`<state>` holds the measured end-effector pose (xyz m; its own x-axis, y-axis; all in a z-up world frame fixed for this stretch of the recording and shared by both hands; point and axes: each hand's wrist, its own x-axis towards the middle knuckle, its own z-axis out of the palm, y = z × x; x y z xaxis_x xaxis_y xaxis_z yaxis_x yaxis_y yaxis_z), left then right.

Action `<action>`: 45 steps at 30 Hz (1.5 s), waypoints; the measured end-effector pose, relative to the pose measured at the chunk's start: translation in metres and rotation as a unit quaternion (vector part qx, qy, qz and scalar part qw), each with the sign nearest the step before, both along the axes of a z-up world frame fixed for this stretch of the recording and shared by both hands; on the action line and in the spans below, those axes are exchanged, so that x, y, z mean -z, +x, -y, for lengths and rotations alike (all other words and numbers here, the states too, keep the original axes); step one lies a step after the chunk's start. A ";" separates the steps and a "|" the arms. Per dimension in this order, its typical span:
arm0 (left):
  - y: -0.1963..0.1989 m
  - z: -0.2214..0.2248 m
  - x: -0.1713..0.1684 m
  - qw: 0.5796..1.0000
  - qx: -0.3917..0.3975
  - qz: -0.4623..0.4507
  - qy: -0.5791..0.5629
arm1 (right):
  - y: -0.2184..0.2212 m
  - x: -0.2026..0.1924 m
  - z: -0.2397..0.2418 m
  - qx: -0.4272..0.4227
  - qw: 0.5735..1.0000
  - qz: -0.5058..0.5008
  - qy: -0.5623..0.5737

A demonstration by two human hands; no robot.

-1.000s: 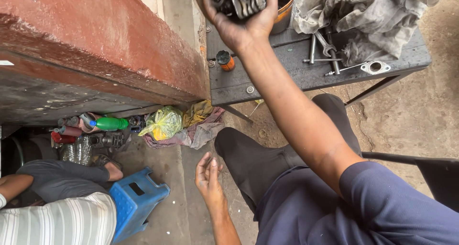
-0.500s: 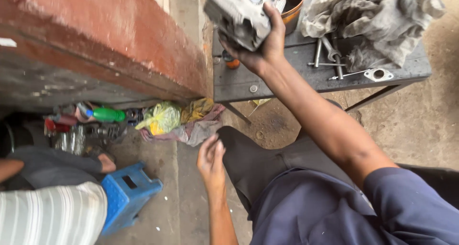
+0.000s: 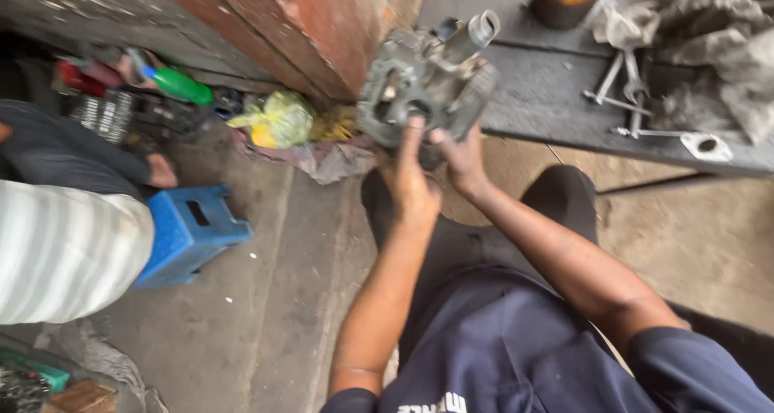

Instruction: Inspecting and cleaning motorcycle engine valves and cylinder head components.

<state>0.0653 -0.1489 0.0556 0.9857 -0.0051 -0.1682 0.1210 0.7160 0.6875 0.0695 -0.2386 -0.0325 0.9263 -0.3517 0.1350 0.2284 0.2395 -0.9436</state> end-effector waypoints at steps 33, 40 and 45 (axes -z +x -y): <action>0.078 0.110 -0.030 0.347 0.165 0.561 0.733 | -0.086 -0.094 0.131 0.233 0.911 0.028 -0.340; 0.082 0.100 -0.001 0.455 0.068 0.611 0.644 | -0.061 -0.108 0.176 0.114 0.861 0.026 -0.495; 0.089 0.096 0.040 0.624 0.169 0.572 0.505 | -0.069 -0.096 0.192 0.098 0.855 -0.008 -0.509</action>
